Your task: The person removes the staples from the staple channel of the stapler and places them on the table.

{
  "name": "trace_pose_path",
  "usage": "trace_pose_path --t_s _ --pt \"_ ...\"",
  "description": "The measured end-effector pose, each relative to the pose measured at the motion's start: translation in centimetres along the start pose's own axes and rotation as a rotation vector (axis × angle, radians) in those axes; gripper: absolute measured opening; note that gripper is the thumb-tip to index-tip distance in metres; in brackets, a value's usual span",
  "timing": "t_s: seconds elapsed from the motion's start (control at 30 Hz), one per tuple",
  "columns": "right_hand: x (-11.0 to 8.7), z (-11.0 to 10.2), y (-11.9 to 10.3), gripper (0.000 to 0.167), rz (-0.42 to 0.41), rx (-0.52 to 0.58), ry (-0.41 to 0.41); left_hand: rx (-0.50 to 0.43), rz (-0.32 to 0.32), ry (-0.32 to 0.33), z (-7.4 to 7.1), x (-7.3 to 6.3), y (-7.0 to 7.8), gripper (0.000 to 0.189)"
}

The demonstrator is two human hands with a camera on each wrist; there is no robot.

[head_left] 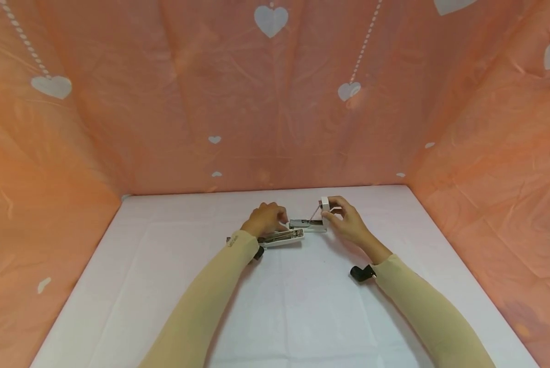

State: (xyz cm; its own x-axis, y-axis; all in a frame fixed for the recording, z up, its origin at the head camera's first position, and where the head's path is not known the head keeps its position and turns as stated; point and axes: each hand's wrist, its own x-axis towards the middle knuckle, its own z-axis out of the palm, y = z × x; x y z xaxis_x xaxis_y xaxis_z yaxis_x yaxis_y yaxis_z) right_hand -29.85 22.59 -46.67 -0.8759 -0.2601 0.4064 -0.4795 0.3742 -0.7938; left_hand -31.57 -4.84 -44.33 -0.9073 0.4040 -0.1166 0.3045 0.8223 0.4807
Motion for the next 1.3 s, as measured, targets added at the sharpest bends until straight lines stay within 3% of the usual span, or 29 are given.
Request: trace_pose_path --t_s 0.27,0.5,0.63,0.93,1.3 --pt "-0.5 -1.6 1.1 0.033 0.008 0.156 0.010 -0.003 0.004 0.006 0.2 0.0 0.0 0.018" --pt "-1.3 -3.4 2.0 0.032 0.044 0.188 -0.003 0.012 -0.021 -0.009 0.9 0.9 -0.6 0.018" --pt "-1.8 -4.1 2.2 0.035 0.099 0.166 -0.005 0.012 -0.026 -0.009 1.2 1.4 -0.9 0.018" --pt "-2.8 -5.3 3.0 0.040 0.236 0.117 -0.029 0.028 -0.001 -0.009 0.1 -0.2 0.2 0.017" --pt "-3.5 -5.2 3.8 0.033 0.344 0.268 -0.038 0.025 -0.011 -0.008 0.3 0.0 0.0 0.020"
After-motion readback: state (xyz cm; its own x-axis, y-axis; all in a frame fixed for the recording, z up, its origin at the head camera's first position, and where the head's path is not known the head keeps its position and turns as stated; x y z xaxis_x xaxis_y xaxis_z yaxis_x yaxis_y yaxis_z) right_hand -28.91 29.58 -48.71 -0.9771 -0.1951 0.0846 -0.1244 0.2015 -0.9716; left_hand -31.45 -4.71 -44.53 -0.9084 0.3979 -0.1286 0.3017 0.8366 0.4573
